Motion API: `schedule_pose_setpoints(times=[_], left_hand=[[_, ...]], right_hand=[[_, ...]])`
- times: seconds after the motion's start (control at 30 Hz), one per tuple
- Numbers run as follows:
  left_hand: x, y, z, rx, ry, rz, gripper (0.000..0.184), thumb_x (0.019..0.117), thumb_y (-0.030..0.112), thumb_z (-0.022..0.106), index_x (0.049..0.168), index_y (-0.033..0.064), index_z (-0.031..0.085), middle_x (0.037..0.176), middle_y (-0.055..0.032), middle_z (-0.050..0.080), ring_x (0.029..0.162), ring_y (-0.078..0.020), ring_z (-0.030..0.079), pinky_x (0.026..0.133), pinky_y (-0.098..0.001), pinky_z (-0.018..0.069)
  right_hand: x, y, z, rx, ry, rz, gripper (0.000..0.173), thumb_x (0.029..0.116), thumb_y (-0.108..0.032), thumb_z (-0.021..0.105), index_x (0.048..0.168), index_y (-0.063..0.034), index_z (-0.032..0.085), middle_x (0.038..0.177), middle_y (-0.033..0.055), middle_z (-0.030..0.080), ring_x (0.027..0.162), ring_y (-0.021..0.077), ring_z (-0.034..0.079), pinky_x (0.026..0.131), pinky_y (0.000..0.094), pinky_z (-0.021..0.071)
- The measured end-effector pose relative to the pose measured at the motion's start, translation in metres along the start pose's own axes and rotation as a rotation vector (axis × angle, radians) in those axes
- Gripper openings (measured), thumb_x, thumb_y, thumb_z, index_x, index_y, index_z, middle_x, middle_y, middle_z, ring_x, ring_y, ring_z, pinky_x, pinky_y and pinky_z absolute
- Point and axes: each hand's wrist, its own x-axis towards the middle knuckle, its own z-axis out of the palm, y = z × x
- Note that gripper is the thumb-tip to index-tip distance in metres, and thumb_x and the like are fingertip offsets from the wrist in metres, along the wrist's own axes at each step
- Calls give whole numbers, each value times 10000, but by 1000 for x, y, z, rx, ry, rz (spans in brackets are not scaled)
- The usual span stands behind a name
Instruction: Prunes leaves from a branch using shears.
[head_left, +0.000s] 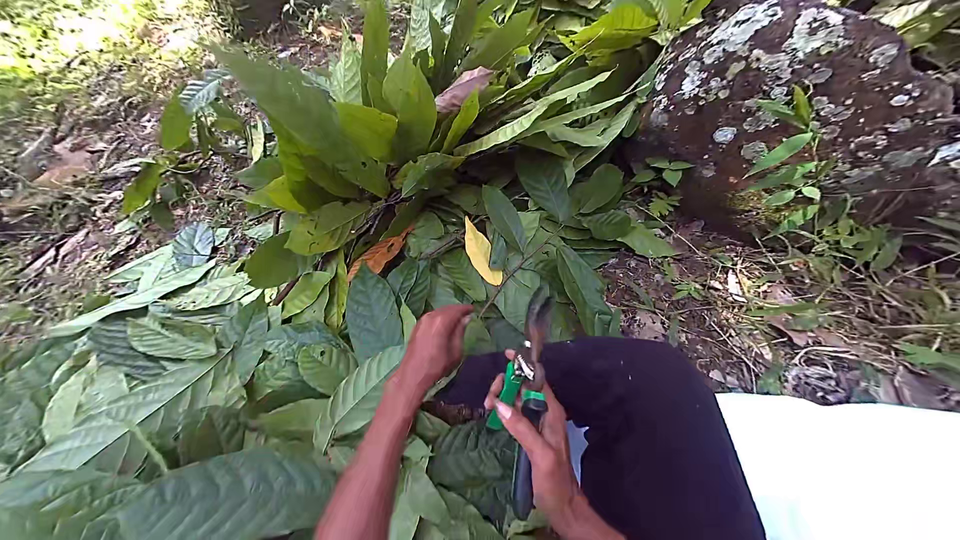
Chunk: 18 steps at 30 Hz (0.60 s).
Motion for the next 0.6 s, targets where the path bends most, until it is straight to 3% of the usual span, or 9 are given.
schedule_pose_setpoints(times=[0.13, 0.2, 0.27, 0.33, 0.4, 0.43, 0.5, 0.53, 0.6], left_hand=[[114, 2, 90, -93, -102, -64, 479, 1033, 24, 410, 1509, 15, 467, 1508, -219, 504, 1344, -370, 546, 1121, -514, 436], [138, 6, 105, -75, -205, -216, 571, 1030, 44, 457, 1588, 69, 340, 1544, -240, 441, 1325, -413, 544, 1081, -552, 459], [143, 7, 108, -36, -318, -358, 606, 1034, 94, 498, 1607, 118, 302, 1473, -260, 506, 1271, -450, 574, 1025, -608, 477], [138, 3, 108, -40, -357, -433, 509, 1049, 154, 502, 1546, 100, 404, 1378, -266, 584, 1248, -456, 588, 1011, -627, 471], [129, -8, 101, -109, -338, -415, 357, 1060, 181, 501, 1376, 40, 590, 1305, -255, 632, 1242, -429, 593, 1038, -605, 454], [124, -14, 91, -165, -303, -367, 318, 1065, 178, 496, 1277, -3, 649, 1242, -256, 656, 1202, -412, 612, 1041, -584, 452], [106, -17, 55, -324, -142, -296, 303, 1063, 146, 495, 1193, -53, 683, 1110, -235, 699, 1035, -344, 681, 969, -508, 514], [96, -15, 32, -407, -40, -297, 301, 1068, 136, 485, 1194, -59, 678, 1046, -197, 713, 900, -272, 701, 861, -440, 566], [74, -14, -18, -547, 185, -324, 286, 1074, 139, 500, 1198, -54, 671, 933, -124, 719, 685, -142, 651, 668, -322, 566]], right_hand=[[9, 7, -14, 7, 124, -53, 719, 911, -233, 615, 1432, 160, 313, 973, 43, 688, 865, 114, 679, 824, 290, 581], [9, 14, -15, 46, 86, -61, 727, 949, -275, 628, 1447, 130, 287, 1016, 43, 696, 899, 114, 682, 849, 295, 572], [11, 21, -10, 45, 63, -65, 704, 933, -242, 628, 1431, 136, 303, 1015, 44, 689, 912, 111, 676, 866, 292, 563], [11, 24, -3, 8, 54, -72, 708, 907, -209, 627, 1414, 168, 308, 998, 40, 675, 906, 98, 663, 863, 273, 559], [8, 26, 1, 20, 33, -73, 711, 914, -222, 643, 1418, 156, 313, 1005, 40, 683, 915, 105, 671, 871, 284, 563], [6, 27, 1, 40, 19, -63, 720, 916, -229, 645, 1428, 147, 305, 1011, 41, 685, 916, 112, 675, 873, 295, 567], [-1, 26, 2, 48, -1, -36, 737, 921, -249, 644, 1441, 142, 298, 1008, 40, 680, 899, 111, 672, 859, 293, 572], [-5, 24, 2, 41, -9, -20, 741, 918, -259, 645, 1441, 141, 304, 1001, 36, 681, 883, 103, 671, 841, 283, 573], [-8, 20, 5, 26, -48, -6, 759, 914, -266, 643, 1452, 150, 305, 996, 37, 682, 867, 107, 671, 821, 291, 579]])
